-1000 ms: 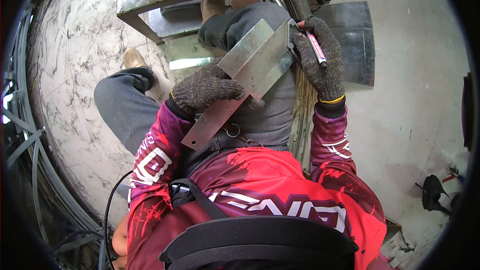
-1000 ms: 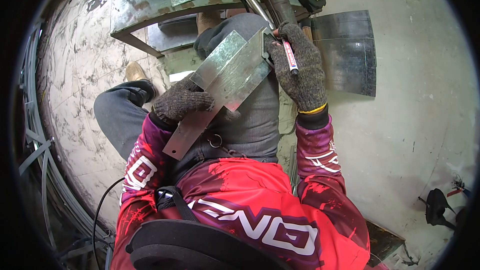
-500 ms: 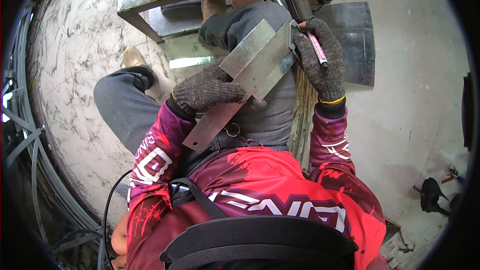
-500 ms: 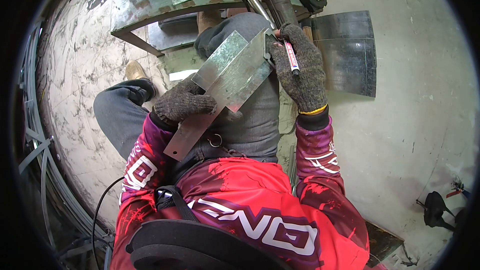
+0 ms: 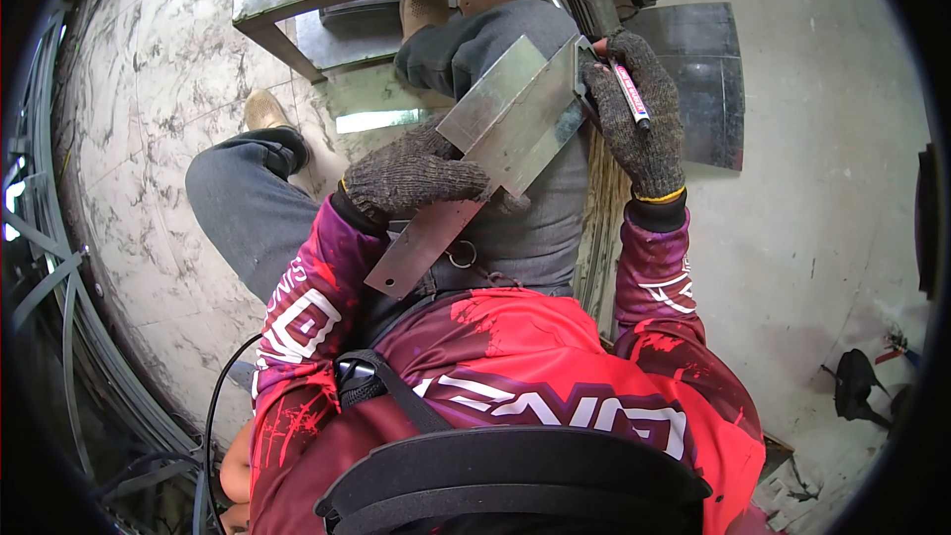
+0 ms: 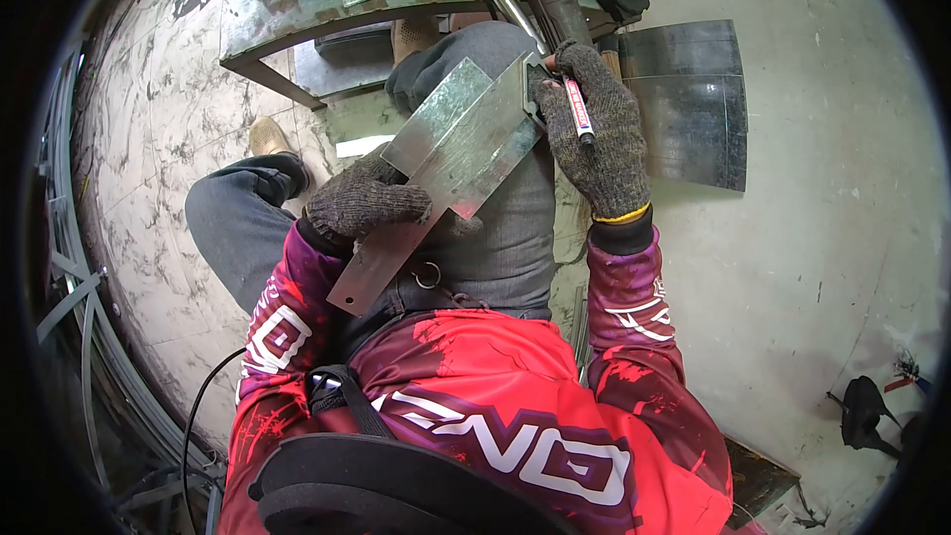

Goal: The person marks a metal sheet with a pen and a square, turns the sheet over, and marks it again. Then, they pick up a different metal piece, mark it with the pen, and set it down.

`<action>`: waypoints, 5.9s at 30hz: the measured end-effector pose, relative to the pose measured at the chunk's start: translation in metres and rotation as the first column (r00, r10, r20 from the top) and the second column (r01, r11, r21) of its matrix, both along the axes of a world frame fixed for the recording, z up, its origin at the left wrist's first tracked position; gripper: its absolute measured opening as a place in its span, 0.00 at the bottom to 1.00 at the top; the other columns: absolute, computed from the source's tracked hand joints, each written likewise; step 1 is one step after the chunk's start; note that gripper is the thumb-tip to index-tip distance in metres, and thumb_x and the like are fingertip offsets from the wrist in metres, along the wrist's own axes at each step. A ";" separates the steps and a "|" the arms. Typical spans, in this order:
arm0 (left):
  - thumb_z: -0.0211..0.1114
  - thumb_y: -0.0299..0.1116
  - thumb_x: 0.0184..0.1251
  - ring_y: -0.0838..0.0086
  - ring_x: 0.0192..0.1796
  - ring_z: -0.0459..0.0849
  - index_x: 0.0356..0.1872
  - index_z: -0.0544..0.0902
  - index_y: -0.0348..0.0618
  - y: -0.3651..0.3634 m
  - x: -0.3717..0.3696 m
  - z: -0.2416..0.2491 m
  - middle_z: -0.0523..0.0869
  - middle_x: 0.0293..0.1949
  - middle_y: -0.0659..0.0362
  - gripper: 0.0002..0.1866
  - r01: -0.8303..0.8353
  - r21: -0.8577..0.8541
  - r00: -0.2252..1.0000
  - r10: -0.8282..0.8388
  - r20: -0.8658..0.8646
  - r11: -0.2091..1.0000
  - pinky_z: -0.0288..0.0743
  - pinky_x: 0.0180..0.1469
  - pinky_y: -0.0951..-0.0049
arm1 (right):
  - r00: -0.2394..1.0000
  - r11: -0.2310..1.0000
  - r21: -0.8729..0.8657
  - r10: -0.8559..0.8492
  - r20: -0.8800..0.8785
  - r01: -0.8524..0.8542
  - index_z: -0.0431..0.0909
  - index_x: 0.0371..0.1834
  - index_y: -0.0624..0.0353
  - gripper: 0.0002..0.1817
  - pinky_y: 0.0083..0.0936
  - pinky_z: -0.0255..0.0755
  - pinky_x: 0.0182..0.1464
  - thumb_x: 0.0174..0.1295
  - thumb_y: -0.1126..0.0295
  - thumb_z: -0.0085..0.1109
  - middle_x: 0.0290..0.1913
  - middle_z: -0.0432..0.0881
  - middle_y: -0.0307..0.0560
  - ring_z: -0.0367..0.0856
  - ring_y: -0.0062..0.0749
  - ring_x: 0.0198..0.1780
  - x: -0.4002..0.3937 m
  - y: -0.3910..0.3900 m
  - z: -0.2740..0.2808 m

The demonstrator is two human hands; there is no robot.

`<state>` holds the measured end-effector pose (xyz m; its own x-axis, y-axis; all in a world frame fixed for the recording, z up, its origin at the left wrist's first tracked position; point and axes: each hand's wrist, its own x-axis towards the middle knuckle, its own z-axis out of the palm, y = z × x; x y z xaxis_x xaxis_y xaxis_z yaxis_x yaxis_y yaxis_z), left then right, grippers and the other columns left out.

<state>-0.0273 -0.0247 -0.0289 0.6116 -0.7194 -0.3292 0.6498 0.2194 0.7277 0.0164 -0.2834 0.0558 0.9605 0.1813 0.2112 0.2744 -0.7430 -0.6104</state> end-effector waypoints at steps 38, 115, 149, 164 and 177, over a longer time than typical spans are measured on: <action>0.74 0.38 0.58 0.74 0.46 0.84 0.57 0.80 0.35 -0.005 -0.008 0.003 0.88 0.45 0.53 0.28 -0.153 0.032 0.978 0.146 0.151 0.988 0.77 0.50 0.69 | 0.999 1.000 0.015 -0.015 -0.032 0.015 0.78 0.49 0.61 0.10 0.26 0.76 0.49 0.64 0.75 0.60 0.43 0.83 0.46 0.81 0.27 0.44 0.000 -0.001 -0.001; 0.74 0.36 0.57 0.75 0.46 0.82 0.57 0.79 0.35 -0.008 -0.008 -0.004 0.87 0.45 0.56 0.27 -0.138 0.011 0.982 0.136 0.129 0.990 0.76 0.52 0.72 | 0.668 0.776 0.182 0.617 -0.417 -0.603 0.84 0.41 0.58 0.16 0.32 0.78 0.46 0.57 0.59 0.72 0.38 0.85 0.48 0.85 0.35 0.39 0.038 0.067 0.053; 0.73 0.40 0.58 0.73 0.42 0.83 0.52 0.83 0.37 -0.004 -0.006 -0.004 0.88 0.40 0.55 0.24 -0.049 0.158 0.986 0.023 0.166 0.986 0.76 0.47 0.69 | 0.688 0.793 0.085 0.571 -0.448 -0.603 0.84 0.42 0.60 0.15 0.21 0.78 0.43 0.57 0.63 0.72 0.37 0.86 0.38 0.83 0.20 0.40 0.076 0.040 0.055; 0.73 0.39 0.59 0.75 0.46 0.82 0.55 0.82 0.36 -0.005 -0.008 -0.004 0.87 0.45 0.57 0.25 -0.076 0.100 0.974 0.053 0.222 0.992 0.75 0.51 0.71 | 0.759 0.906 0.048 0.380 -0.528 -0.420 0.83 0.45 0.60 0.17 0.21 0.80 0.34 0.58 0.62 0.71 0.33 0.85 0.42 0.83 0.22 0.31 0.098 0.018 0.059; 0.71 0.39 0.59 0.74 0.43 0.83 0.51 0.83 0.35 -0.007 -0.010 -0.010 0.88 0.42 0.53 0.23 -0.096 0.123 0.967 0.063 0.248 0.988 0.77 0.48 0.70 | 0.667 0.893 0.293 0.450 -0.594 -0.342 0.84 0.44 0.59 0.13 0.19 0.77 0.37 0.61 0.65 0.70 0.34 0.83 0.36 0.80 0.17 0.34 0.048 0.050 0.065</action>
<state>-0.0377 -0.0318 -0.0390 0.7382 -0.6254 -0.2527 0.4342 0.1539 0.8876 0.0646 -0.2338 0.1207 0.7184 0.5958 -0.3590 0.0326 -0.5445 -0.8381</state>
